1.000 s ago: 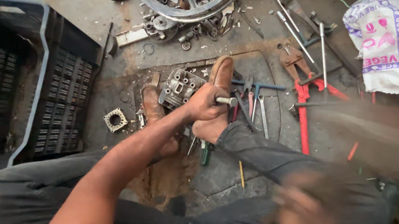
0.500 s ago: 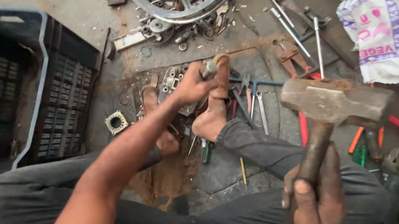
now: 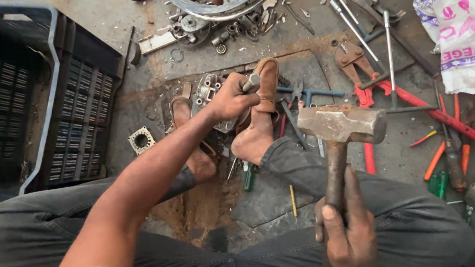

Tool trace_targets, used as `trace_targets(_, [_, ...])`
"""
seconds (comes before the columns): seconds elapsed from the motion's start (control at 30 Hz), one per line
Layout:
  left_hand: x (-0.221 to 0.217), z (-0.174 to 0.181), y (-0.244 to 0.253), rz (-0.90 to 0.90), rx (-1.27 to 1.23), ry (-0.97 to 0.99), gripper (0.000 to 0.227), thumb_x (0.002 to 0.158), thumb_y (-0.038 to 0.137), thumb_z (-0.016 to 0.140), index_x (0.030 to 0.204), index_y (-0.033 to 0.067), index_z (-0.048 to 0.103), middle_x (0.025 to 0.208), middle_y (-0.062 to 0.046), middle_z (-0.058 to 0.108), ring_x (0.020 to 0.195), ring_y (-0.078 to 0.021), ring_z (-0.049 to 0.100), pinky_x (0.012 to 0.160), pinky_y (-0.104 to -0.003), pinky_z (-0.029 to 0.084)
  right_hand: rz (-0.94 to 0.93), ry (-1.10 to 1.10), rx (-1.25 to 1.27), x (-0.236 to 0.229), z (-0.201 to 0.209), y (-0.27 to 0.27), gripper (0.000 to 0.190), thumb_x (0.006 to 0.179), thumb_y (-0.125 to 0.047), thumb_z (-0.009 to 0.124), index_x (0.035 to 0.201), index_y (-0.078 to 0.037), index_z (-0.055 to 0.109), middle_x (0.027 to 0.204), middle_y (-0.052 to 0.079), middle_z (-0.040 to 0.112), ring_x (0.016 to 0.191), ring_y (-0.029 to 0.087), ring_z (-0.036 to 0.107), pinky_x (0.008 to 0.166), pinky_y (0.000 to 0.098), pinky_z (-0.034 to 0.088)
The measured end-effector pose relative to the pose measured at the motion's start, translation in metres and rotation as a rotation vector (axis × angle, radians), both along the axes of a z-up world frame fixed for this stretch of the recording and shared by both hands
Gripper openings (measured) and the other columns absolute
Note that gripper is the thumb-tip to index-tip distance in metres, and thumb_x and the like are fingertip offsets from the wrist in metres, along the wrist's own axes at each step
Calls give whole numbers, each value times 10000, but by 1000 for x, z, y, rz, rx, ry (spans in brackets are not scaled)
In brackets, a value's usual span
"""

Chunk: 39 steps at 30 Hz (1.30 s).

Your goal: The person sits on the floor and uses a hammer and a metal punch to strike a component inside a disassembled engine cylinder head. They repeatedly reposition the punch and hammer to drive out a stuck part from the cylinder head.

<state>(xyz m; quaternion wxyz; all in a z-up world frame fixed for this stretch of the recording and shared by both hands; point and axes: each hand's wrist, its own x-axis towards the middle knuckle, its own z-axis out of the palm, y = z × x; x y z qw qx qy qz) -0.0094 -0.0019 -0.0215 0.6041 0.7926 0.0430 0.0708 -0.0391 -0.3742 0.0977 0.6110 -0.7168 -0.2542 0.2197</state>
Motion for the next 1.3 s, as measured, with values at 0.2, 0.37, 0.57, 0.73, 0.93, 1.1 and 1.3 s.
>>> trace_targets(0.2, [-2, 3, -1, -19, 91, -22, 175, 782, 63, 649, 705, 6, 503, 603, 19, 422, 609, -47, 401, 510, -324, 336, -6, 11, 5, 2, -9, 4, 706, 979, -127, 511, 1622, -39, 233, 716, 55, 612, 511, 111, 566, 492, 283, 514])
trace_targets(0.37, [-2, 5, -8, -14, 174, -28, 148, 755, 106, 667, 740, -18, 588, 581, -82, 465, 572, -94, 443, 522, -343, 404, 11, -71, 4, 9, 9, 4, 733, 973, -180, 518, 1633, -45, 229, 749, 56, 629, 532, 111, 575, 510, 273, 521])
trace_targets(0.57, [0, 7, -10, -3, 246, -14, 226, 782, 168, 724, 729, -20, 609, 591, -133, 514, 547, -150, 456, 531, -377, 416, -137, -132, 294, 7, 44, -8, 653, 990, -231, 571, 1581, -65, 350, 824, 44, 618, 658, 109, 569, 580, 253, 498])
trace_targets(0.73, [0, -1, -8, -23, 216, -22, 205, 769, 215, 743, 799, 19, 689, 613, -135, 563, 544, -161, 517, 544, -382, 460, -10, -904, -246, 23, 4, 23, 182, 1025, -148, 580, 1203, -134, 541, 932, 120, 655, 781, 212, 622, 698, 429, 490])
trace_targets(0.93, [-3, -14, 0, 51, 294, -6, 225, 763, 192, 743, 750, -9, 642, 605, -171, 530, 544, -214, 480, 559, -403, 450, -15, -10, -228, 27, 4, 65, 681, 962, -193, 584, 1606, -125, 373, 667, 72, 612, 500, 136, 549, 496, 320, 501])
trace_targets(1.1, [-3, 19, 15, 210, 213, -85, 277, 872, 207, 726, 758, -15, 604, 667, -122, 542, 656, -197, 505, 612, -416, 424, -55, 271, -27, 45, -4, 49, 708, 976, -186, 536, 1631, -149, 270, 704, 19, 559, 495, 102, 511, 443, 278, 465])
trace_targets(1.3, [-17, 97, 35, 211, 689, 19, 415, 749, 263, 852, 1000, -13, 671, 946, -219, 655, 796, -394, 644, 702, -484, 528, -101, 294, -37, 75, -46, 43, 661, 990, -134, 532, 1621, -117, 336, 792, -1, 565, 596, 86, 539, 476, 276, 483])
